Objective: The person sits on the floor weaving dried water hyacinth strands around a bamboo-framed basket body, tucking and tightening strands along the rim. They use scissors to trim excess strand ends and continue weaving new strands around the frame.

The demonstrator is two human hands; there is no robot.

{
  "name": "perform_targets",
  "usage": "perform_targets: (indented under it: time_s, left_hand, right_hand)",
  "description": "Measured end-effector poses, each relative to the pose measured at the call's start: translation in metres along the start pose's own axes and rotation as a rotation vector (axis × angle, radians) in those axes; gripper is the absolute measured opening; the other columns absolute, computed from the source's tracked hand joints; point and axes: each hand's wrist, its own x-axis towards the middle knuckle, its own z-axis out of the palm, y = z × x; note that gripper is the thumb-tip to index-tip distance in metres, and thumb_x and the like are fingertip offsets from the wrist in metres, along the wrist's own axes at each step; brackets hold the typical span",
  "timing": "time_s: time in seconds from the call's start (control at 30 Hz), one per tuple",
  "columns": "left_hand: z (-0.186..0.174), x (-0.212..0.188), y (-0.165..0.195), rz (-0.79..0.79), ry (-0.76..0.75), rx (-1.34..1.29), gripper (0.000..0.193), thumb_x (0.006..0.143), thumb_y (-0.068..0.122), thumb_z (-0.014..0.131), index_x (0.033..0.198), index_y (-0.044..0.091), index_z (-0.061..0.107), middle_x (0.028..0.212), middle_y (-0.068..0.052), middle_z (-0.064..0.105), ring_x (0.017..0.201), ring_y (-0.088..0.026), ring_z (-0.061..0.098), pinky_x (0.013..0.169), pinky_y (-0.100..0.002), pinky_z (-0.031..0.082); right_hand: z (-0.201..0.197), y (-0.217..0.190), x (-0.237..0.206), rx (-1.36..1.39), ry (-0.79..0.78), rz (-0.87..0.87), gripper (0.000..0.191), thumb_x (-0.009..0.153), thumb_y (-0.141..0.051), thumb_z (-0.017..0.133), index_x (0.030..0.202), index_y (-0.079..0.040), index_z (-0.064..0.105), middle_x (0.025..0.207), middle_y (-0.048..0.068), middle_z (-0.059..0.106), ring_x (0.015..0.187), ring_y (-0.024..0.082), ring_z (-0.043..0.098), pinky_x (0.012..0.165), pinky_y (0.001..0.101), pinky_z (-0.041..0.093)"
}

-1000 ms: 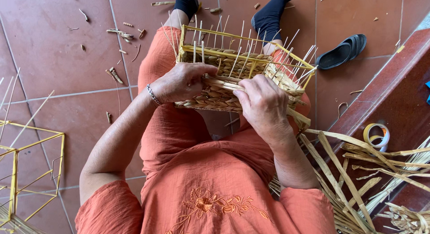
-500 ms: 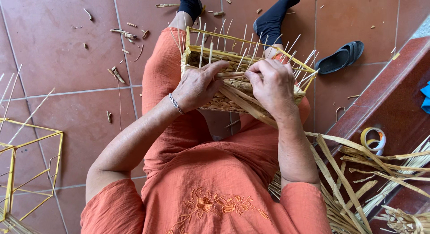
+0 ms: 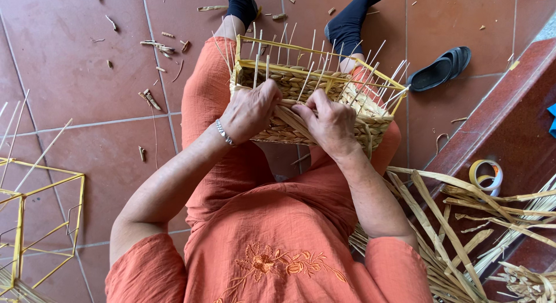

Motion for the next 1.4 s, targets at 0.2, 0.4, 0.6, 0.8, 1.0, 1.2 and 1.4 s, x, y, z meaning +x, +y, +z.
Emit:
perform_targets:
  time_s: [0.2, 0.4, 0.6, 0.8, 1.0, 1.2, 1.4]
  left_hand:
    - [0.014, 0.023, -0.003, -0.102, -0.036, 0.194, 0.019, 0.094, 0.007, 0.065, 0.105, 0.006, 0.049, 0.079, -0.015, 0.069, 0.061, -0.035, 0.068, 0.052, -0.049, 0.053]
    - [-0.007, 0.049, -0.014, -0.199, -0.155, 0.054, 0.014, 0.082, 0.015, 0.074, 0.092, 0.012, 0.064, 0.076, -0.011, 0.071, 0.074, -0.034, 0.071, 0.065, -0.050, 0.056]
    - [-0.018, 0.074, -0.010, -0.203, -0.388, 0.256, 0.010, 0.085, 0.017, 0.075, 0.085, 0.013, 0.065, 0.077, -0.009, 0.070, 0.075, -0.029, 0.072, 0.068, -0.045, 0.057]
    - [-0.022, 0.064, -0.007, -0.163, -0.321, 0.167, 0.015, 0.080, 0.019, 0.080, 0.083, 0.013, 0.066, 0.074, -0.006, 0.070, 0.073, -0.026, 0.072, 0.066, -0.044, 0.056]
    - [-0.018, 0.064, -0.012, -0.151, -0.282, 0.136, 0.013, 0.080, 0.017, 0.080, 0.084, 0.014, 0.068, 0.075, -0.006, 0.071, 0.073, -0.027, 0.072, 0.066, -0.044, 0.056]
    - [-0.014, 0.059, -0.011, -0.149, -0.233, 0.128, 0.012, 0.080, 0.018, 0.080, 0.084, 0.015, 0.069, 0.073, -0.005, 0.071, 0.070, -0.028, 0.072, 0.064, -0.046, 0.056]
    - [-0.021, 0.038, 0.009, -0.113, -0.061, -0.008, 0.030, 0.093, 0.016, 0.074, 0.116, 0.005, 0.059, 0.077, -0.010, 0.070, 0.065, -0.029, 0.069, 0.057, -0.045, 0.053]
  right_hand:
    - [-0.041, 0.029, -0.024, 0.036, -0.165, 0.291, 0.026, 0.095, -0.033, 0.081, 0.085, -0.010, 0.073, 0.062, 0.001, 0.068, 0.047, 0.011, 0.059, 0.040, 0.0302, 0.044]
    - [-0.118, 0.065, -0.046, -0.034, -0.215, 0.712, 0.037, 0.090, -0.048, 0.085, 0.087, -0.012, 0.078, 0.064, 0.008, 0.063, 0.061, 0.017, 0.058, 0.063, 0.0363, 0.049]
    - [-0.110, 0.022, -0.057, -0.437, 0.225, 0.027, 0.021, 0.088, -0.021, 0.091, 0.095, -0.010, 0.075, 0.101, 0.003, 0.068, 0.100, 0.025, 0.059, 0.093, 0.0445, 0.047]
    - [-0.039, -0.024, -0.047, -0.163, 0.030, -0.258, 0.034, 0.079, -0.021, 0.089, 0.102, -0.002, 0.073, 0.089, 0.009, 0.066, 0.083, 0.024, 0.059, 0.070, 0.0376, 0.051]
    - [-0.025, -0.020, -0.039, -0.113, -0.026, -0.171, 0.020, 0.096, -0.010, 0.082, 0.110, -0.002, 0.070, 0.093, 0.008, 0.070, 0.079, 0.019, 0.069, 0.067, 0.0303, 0.056]
    - [-0.049, 0.006, -0.006, -0.081, 0.119, -0.092, 0.017, 0.093, -0.021, 0.085, 0.094, -0.007, 0.076, 0.081, 0.008, 0.072, 0.066, 0.021, 0.068, 0.057, 0.0354, 0.051]
    - [-0.039, 0.025, 0.004, -0.055, 0.015, 0.136, 0.032, 0.092, -0.035, 0.086, 0.083, -0.008, 0.071, 0.069, 0.005, 0.070, 0.061, 0.023, 0.069, 0.058, 0.0395, 0.053]
